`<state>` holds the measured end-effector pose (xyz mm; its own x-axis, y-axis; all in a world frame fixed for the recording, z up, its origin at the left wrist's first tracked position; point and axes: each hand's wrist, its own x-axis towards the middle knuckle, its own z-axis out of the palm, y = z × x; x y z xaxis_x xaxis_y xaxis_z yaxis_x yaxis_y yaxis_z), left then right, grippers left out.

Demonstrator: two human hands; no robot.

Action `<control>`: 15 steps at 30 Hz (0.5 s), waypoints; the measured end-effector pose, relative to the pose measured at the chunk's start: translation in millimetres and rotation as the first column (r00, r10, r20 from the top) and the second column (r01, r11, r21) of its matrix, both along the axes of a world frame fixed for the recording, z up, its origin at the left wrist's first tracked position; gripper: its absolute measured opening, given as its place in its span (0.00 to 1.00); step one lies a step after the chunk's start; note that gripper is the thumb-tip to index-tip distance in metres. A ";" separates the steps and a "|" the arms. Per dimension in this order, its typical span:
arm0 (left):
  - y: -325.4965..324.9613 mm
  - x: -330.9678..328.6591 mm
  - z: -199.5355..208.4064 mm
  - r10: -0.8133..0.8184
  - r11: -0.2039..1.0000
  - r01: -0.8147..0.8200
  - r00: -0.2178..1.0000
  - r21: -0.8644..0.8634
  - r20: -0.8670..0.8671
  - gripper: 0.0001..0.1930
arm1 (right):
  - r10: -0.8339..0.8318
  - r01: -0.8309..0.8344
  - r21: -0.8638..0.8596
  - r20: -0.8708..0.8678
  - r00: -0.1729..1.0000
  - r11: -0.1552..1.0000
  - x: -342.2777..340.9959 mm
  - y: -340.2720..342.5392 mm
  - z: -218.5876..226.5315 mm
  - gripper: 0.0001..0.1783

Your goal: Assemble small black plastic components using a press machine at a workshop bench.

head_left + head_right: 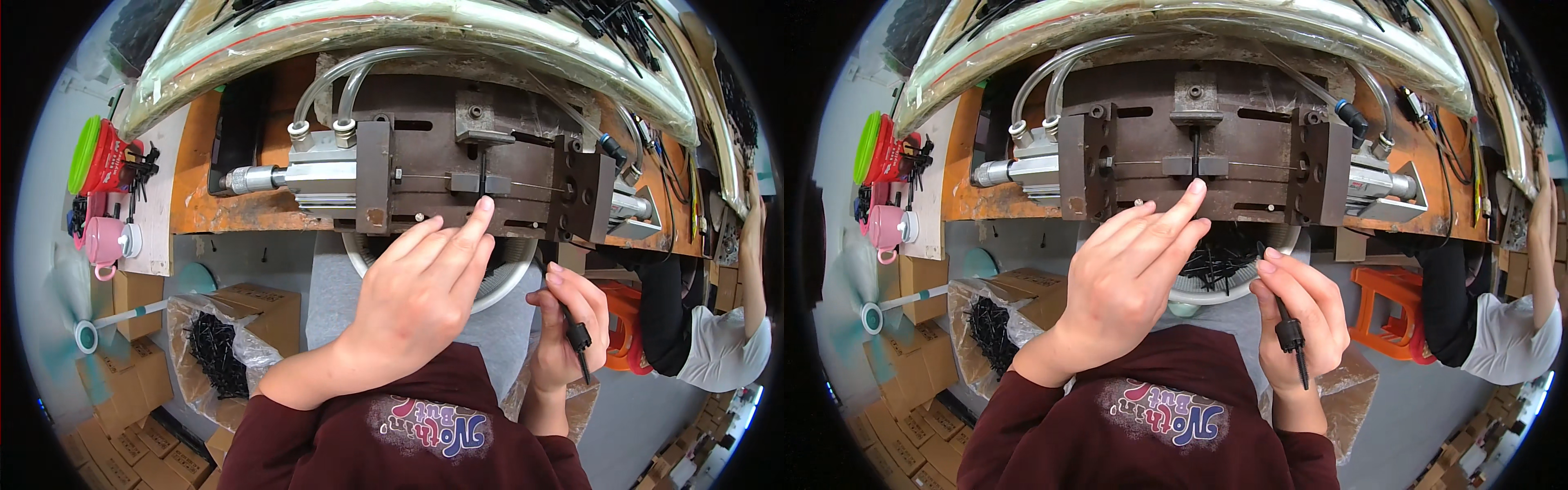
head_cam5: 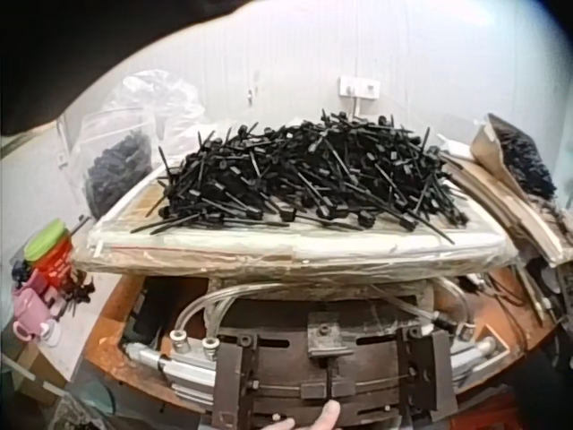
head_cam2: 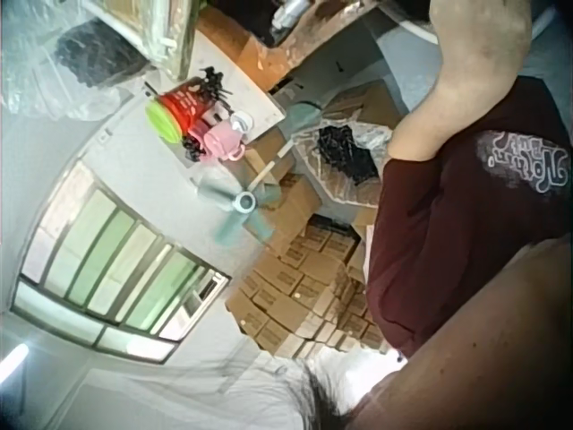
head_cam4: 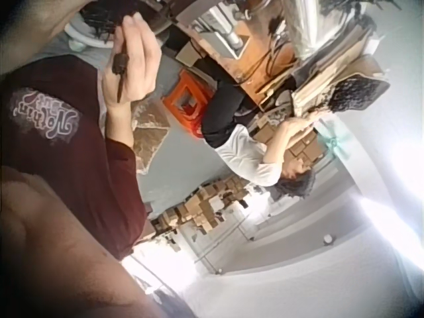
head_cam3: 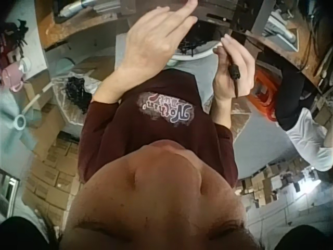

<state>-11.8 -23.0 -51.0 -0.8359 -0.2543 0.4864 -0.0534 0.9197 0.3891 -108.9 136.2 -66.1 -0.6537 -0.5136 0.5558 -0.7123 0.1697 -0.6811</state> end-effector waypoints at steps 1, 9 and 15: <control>0.4 -0.5 2.7 0.002 1.000 -0.001 1.000 -0.016 0.031 0.13 | -0.005 0.005 0.005 0.002 1.000 1.000 0.1 0.4 -0.6 0.14; -3.0 -3.1 0.1 0.064 0.998 -0.062 0.995 -0.029 0.071 0.12 | 0.004 -0.004 -0.014 -0.035 0.999 1.000 -1.3 -3.5 -2.4 0.14; -3.1 -3.6 2.3 0.069 0.998 -0.068 0.994 -0.011 0.087 0.11 | -0.013 0.015 0.009 -0.223 0.975 1.000 -9.8 -3.7 3.9 0.15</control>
<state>-15.3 -26.2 -48.7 -0.8561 -0.3088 0.4144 -0.1496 0.9156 0.3733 -118.7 132.4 -62.3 -0.5211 -0.5118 0.6830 -0.8436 0.1870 -0.5034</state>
